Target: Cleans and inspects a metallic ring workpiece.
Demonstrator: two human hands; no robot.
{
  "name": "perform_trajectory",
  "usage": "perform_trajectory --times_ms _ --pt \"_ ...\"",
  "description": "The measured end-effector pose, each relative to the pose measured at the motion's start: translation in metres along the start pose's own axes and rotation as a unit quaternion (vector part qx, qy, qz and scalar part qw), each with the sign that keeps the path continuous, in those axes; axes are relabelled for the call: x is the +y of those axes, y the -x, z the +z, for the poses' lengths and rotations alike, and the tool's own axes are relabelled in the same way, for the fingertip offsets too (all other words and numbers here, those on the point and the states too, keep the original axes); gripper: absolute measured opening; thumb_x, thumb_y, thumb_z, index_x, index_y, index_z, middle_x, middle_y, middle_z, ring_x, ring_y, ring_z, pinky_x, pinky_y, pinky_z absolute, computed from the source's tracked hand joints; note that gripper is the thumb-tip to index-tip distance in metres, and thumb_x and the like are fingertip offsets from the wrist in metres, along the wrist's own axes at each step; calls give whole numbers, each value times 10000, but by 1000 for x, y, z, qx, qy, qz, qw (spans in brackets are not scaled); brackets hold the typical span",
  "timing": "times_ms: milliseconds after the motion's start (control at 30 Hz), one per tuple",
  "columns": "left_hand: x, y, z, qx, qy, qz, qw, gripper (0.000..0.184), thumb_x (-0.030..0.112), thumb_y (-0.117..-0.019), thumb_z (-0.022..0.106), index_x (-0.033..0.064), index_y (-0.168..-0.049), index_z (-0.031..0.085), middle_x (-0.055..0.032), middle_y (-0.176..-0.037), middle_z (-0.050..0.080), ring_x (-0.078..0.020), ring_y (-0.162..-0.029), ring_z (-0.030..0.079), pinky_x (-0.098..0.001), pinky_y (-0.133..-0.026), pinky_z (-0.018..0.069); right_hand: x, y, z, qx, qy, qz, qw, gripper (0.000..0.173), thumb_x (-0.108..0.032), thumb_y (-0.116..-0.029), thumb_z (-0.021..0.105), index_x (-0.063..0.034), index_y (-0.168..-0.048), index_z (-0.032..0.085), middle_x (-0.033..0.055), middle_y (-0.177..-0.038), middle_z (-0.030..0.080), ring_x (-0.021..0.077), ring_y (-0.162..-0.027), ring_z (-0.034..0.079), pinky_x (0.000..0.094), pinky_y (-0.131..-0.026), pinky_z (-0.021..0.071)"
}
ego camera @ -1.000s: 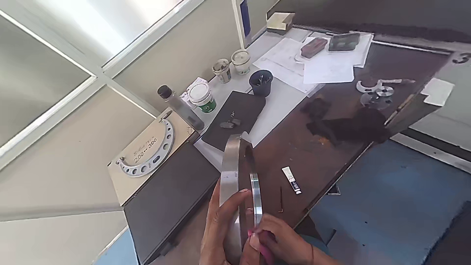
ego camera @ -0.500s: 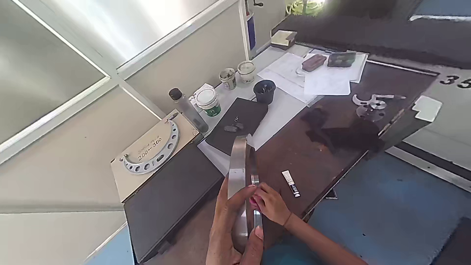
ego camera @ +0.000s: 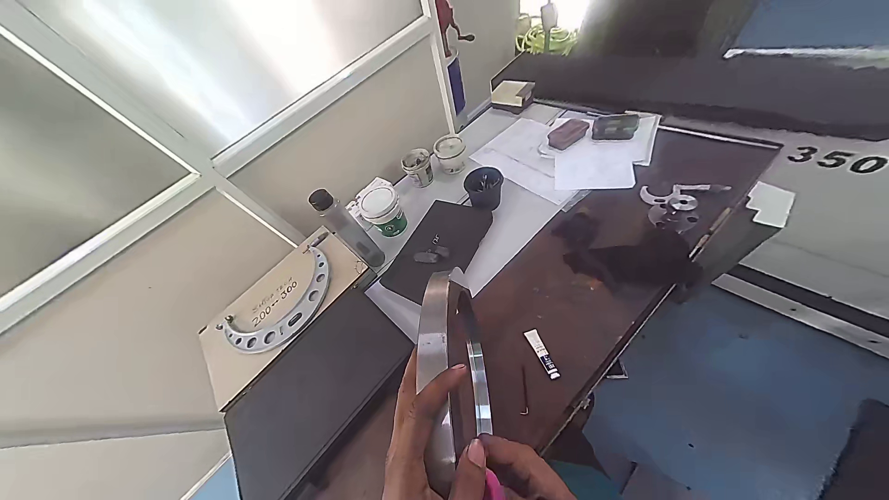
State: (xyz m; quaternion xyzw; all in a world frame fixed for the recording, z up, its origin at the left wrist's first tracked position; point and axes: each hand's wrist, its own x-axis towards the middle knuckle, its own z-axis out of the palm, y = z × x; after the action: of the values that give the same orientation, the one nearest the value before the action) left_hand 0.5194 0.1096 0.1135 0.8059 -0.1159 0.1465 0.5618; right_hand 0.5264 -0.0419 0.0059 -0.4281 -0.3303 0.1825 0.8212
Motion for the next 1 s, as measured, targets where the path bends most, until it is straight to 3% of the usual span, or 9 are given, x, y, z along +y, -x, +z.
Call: perform_trajectory --times_ms 100,233,367,467,533,667,833,900,1000 --pt "0 -1 -1 -2 1 -3 1000 455 178 -961 645 103 -1404 573 -144 -1558 440 -155 -1441 429 -314 -1189 397 37 14 -11 -30 164 -1 986 192 -106 -1014 570 53 -1065 664 116 -929 692 106 -880 664 262 -826 544" --pt "-1 2 -1 -1 14 -3 1000 442 187 -962 653 125 -1393 580 -117 -1538 465 -175 -1415 465 -356 -1166 438 95 14 -74 -32 476 85 875 189 -141 -966 625 -11 -1055 728 204 -1055 680 338 -991 688 474 -847 586" --pt "-3 4 0 -8 27 -1 1000 480 138 -931 655 113 -1402 570 -131 -1518 481 -239 -1421 468 -428 -1165 449 104 -62 -137 15 672 -101 733 166 -109 -990 606 -53 -1088 728 204 -1073 699 358 -1010 705 482 -857 601" --pt "-3 4 0 -9 10 0 1000 493 149 -928 652 102 -1411 564 -154 -1540 453 -229 -1431 458 -408 -1155 461 82 -118 -154 85 714 -271 640 132 -115 -982 637 -111 -1085 719 145 -1012 704 289 -941 706 394 -841 597" --pt "-2 5 -1 -7 7 -2 1000 486 142 -933 637 89 -1411 562 -189 -1559 416 -229 -1426 460 -388 -1150 465 80 -124 -153 109 718 -291 623 123 -100 -966 641 -119 -1062 716 124 -1003 703 263 -921 697 356 -835 588" --pt "-5 0 -2 -13 22 0 1000 500 91 -916 619 89 -1412 561 -203 -1558 410 -235 -1421 462 -386 -1163 451 121 -58 -133 122 662 -120 730 222 -80 -909 637 -6 -1089 745 219 -1093 718 345 -995 728 448 -867 610" --pt "-6 -9 -3 -12 15 5 1000 487 63 -915 599 59 -1401 574 -239 -1532 431 -278 -1401 477 -414 -1162 450 100 16 -64 81 419 143 893 276 -256 -883 638 -11 -961 740 149 -971 703 257 -872 689 443 -745 572" --pt "-6 -8 -4 -12 20 -1 1000 478 73 -914 620 78 -1391 584 -223 -1538 436 -273 -1387 501 -422 -1139 478 66 21 -42 11 256 205 945 225 -213 -927 681 6 -954 730 113 -884 697 162 -809 649 359 -731 526" --pt "-4 -7 -7 -21 25 -13 999 458 127 -934 643 123 -1389 586 -165 -1521 476 -255 -1375 522 -434 -1116 506 24 16 -15 -33 24 156 987 239 -166 -1001 625 19 -1141 684 38 -994 712 16 -874 652 227 -783 549"
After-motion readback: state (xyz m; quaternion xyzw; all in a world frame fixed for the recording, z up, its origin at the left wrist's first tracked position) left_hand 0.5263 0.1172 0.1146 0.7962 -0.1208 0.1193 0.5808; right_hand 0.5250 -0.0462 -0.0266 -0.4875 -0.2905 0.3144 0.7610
